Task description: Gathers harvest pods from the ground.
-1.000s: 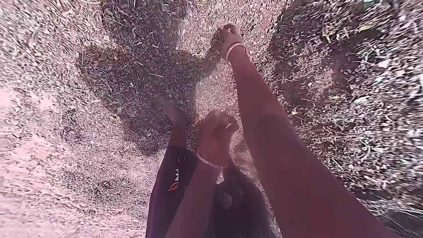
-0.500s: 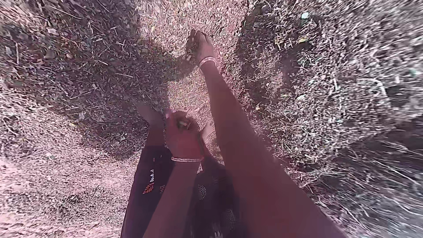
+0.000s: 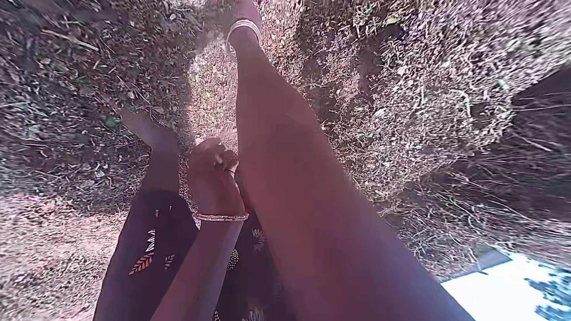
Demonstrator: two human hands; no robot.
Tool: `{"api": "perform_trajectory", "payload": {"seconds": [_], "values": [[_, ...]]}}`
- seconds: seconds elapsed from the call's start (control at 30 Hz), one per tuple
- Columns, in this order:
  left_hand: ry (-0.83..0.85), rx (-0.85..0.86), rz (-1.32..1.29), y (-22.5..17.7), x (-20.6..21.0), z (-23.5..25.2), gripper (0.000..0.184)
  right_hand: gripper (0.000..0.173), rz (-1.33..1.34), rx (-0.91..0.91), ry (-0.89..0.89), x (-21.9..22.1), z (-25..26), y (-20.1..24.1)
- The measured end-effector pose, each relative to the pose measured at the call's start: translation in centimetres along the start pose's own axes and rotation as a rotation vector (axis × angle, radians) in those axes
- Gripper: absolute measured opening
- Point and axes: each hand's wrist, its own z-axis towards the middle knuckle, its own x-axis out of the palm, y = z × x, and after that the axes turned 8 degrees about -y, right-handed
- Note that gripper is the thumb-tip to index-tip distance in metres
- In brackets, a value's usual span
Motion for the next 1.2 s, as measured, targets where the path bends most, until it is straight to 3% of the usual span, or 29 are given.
{"api": "perform_trajectory", "payload": {"seconds": [0.07, 0.23, 0.33, 0.53, 0.67, 0.8, 0.97, 1.07, 1.2], "values": [[0.006, 0.174, -0.157, 3.8, -1.6, 3.0, 0.018, 0.044, -0.038, -0.015, 0.030, 0.0, -0.6, -0.3], [0.006, 0.152, -0.167, 4.3, -1.5, 3.5, 0.015, 0.054, 0.009, -0.157, -0.033, 0.4, -1.7, 0.2], [0.031, 0.283, -0.105, 4.9, -1.8, 4.4, 0.023, 0.051, -0.012, -0.182, -0.010, 0.7, -2.0, 0.8], [-0.044, 0.158, -0.147, 4.5, -0.9, 4.5, 0.022, 0.037, 0.256, 0.052, -0.158, 0.7, -3.7, -2.0], [-0.003, 0.141, -0.177, 4.1, -0.8, 3.2, 0.022, 0.037, 0.183, -0.117, -0.178, 0.4, -3.5, -1.4], [-0.015, 0.124, -0.194, 3.7, -0.7, 3.3, 0.020, 0.042, -0.078, -0.222, 0.024, 1.1, -0.6, 0.2], [-0.016, 0.162, -0.163, 3.1, -0.5, 3.0, 0.015, 0.038, 0.092, -0.121, -0.093, 1.1, 0.0, -2.0], [-0.001, 0.167, -0.148, 2.7, -0.5, 2.8, 0.017, 0.034, 0.044, -0.258, -0.017, 2.3, -0.3, -2.5], [-0.009, 0.125, -0.166, 2.8, -0.7, 2.9, 0.027, 0.044, -0.066, -0.349, 0.067, 4.5, -0.1, -2.3]]}}
